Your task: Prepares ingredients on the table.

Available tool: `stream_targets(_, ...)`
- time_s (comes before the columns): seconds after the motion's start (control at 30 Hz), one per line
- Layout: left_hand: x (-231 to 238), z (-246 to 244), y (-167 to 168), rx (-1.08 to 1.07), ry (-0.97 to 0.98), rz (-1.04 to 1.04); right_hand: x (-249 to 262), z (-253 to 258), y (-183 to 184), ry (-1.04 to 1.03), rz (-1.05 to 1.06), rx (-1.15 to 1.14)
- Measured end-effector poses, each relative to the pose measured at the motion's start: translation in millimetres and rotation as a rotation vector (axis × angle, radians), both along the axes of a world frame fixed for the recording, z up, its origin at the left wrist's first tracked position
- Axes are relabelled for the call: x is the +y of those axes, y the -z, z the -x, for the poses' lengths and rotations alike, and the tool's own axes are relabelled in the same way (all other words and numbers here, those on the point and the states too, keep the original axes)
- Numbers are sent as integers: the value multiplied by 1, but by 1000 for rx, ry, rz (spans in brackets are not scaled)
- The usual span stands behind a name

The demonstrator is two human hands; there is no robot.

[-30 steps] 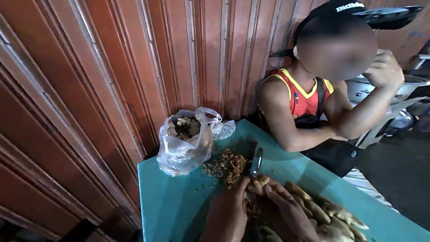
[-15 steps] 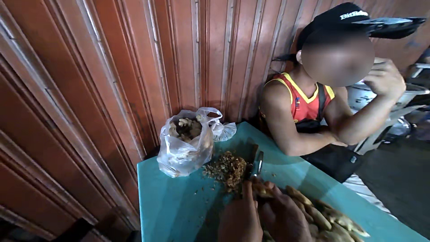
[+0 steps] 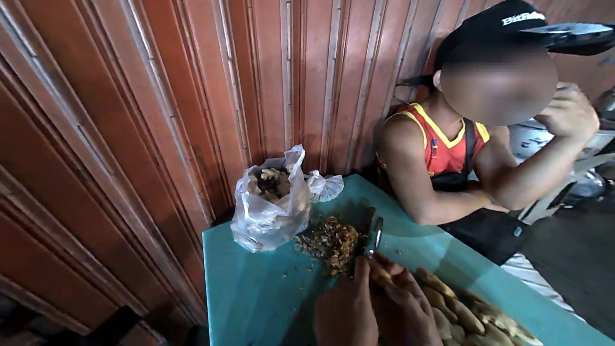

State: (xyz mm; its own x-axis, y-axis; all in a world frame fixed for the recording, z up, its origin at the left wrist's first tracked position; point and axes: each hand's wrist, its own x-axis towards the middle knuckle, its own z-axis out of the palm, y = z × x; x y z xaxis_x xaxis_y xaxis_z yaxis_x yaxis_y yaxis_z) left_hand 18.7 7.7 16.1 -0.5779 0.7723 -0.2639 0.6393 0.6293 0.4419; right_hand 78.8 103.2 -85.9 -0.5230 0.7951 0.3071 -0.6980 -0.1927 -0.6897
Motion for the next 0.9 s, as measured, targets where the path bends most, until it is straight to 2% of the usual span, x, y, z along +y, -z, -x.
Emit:
stream_targets(0.1,-2,8,1,-25,-16,-20,-2,2,3,-13,-11,-5)
stream_targets(0.27,-6,7,-3,-222,55,-112,7,-2,3,-198,109,173)
stream_targets(0.37,-7,2,-4,-221,77,-110,11,-3,5,-266,110,219)
stream_targets(0.57,-7,-5,-6,-138,84,-59,10,-5,2,-272,52,178)
stream_targets(0.63,-6,-8,-6,-66,63,-34,7,-3,3,-238,44,163)
stream_targets(0.8,1,-3,4,42,1,6,-6,5,6,24,31,25)
stream_targets(0.9,3,0,7,63,-10,7,-14,6,2,53,88,-5)
